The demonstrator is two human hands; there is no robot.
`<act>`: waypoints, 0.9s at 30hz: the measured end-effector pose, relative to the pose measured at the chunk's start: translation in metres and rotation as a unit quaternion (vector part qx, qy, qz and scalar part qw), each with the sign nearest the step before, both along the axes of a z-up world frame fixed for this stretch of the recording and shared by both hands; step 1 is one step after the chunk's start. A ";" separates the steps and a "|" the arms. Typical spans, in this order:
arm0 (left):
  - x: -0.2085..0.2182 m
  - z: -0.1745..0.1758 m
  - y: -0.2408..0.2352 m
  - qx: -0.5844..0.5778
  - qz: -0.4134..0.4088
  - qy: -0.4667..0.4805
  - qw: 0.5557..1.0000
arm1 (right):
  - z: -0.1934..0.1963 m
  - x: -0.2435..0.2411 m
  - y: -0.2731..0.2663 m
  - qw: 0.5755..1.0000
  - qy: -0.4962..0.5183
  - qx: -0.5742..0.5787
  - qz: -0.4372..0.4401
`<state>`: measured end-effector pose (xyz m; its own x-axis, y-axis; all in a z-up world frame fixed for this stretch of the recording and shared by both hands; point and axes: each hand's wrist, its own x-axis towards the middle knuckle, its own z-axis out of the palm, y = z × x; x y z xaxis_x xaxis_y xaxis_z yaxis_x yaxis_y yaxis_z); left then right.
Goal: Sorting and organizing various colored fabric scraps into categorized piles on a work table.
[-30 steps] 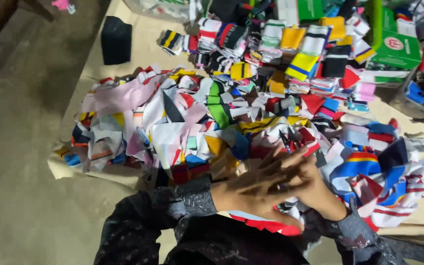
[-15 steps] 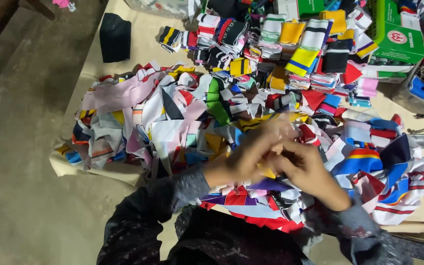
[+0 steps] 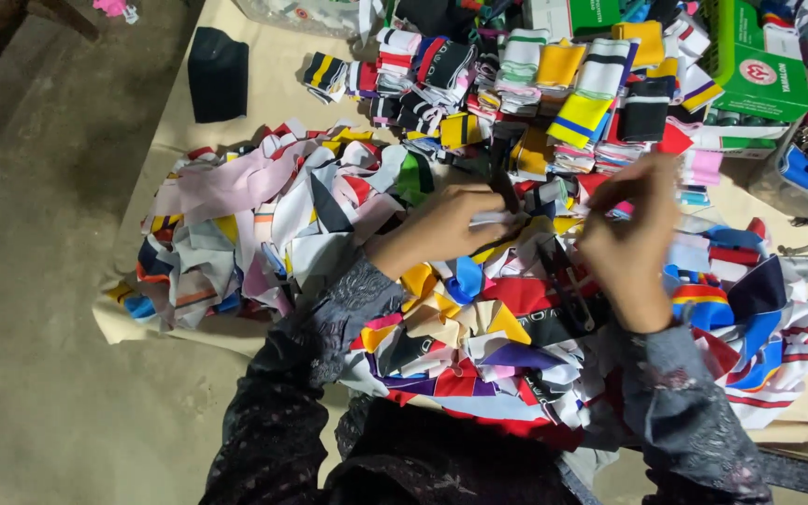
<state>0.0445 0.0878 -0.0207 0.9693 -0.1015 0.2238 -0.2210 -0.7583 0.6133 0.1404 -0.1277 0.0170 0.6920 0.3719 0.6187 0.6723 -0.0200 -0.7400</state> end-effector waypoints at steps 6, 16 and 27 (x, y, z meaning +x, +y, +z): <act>0.009 -0.027 -0.007 -0.281 0.021 -0.100 0.954 | -0.065 0.009 0.010 0.985 0.096 -0.128 0.057; 0.004 0.000 -0.001 -0.402 0.082 -0.097 0.907 | -0.035 -0.007 0.052 0.985 0.065 -0.114 0.108; 0.002 -0.039 0.007 -0.492 0.048 0.117 0.861 | -0.074 0.013 0.037 0.992 0.107 0.012 0.068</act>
<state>0.0466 0.0950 -0.0597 0.9929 0.1092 -0.0477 0.0314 0.1466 0.9887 0.1534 -0.0903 -0.0573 0.7526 0.4582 0.4729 0.4948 0.0804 -0.8653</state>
